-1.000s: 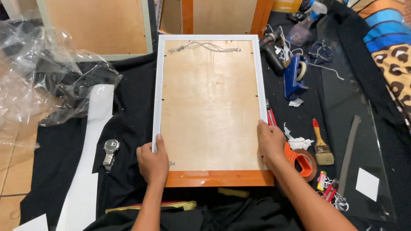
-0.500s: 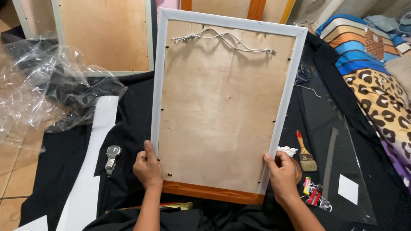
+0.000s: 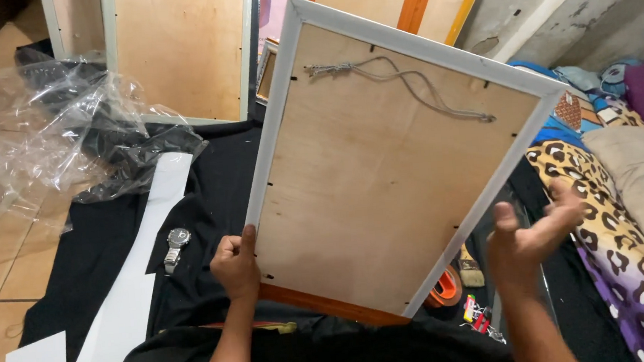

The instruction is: The person applies clear packing tape along the edges of a rectangular wooden frame using a handheld tape dispenser. They rotate the frame to reach each side, press the tape down, and wipe the surface with a white cloth.

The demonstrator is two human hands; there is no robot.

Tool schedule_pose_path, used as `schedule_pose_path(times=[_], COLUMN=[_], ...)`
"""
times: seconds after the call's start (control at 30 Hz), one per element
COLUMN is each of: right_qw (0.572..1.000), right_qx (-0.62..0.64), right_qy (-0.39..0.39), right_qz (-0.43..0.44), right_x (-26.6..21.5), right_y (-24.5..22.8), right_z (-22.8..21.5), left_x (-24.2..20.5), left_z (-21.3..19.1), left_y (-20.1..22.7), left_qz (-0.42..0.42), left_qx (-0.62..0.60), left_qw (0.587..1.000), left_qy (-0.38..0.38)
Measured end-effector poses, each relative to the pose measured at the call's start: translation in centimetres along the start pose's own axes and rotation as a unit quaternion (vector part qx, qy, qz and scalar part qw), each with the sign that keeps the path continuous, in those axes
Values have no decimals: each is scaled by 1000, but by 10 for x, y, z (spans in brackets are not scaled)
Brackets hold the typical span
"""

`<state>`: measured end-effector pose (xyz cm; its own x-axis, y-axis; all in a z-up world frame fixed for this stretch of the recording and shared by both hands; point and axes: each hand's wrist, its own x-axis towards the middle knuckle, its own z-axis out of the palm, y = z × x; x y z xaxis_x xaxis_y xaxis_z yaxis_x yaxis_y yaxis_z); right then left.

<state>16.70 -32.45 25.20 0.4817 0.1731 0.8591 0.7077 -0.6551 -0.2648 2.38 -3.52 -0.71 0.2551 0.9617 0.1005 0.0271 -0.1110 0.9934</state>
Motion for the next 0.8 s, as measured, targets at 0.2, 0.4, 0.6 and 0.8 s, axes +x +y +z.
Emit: schedule_pose_path(times=[0.2,0.4,0.6,0.8], right_qw=[948,904,913,920], right_qx=[-31,-117,-94,63], right_qy=[-117,-326,-355,-384], right_qz=[-295,-249,-179,-34], right_x=[143,201,197,189], right_y=[-69,-74,-68,-49], right_z=[-1,25,15,10], left_x=[-4,-3,-4,-61], left_z=[-7,-1,-2,-7], left_y=[11,2,15,80], left_qz=[36,53,26,-527], left_qx=[-56,-83,-115,-160], left_qw=[998,995,992,834], left_qy=[-6,7,-37,-28])
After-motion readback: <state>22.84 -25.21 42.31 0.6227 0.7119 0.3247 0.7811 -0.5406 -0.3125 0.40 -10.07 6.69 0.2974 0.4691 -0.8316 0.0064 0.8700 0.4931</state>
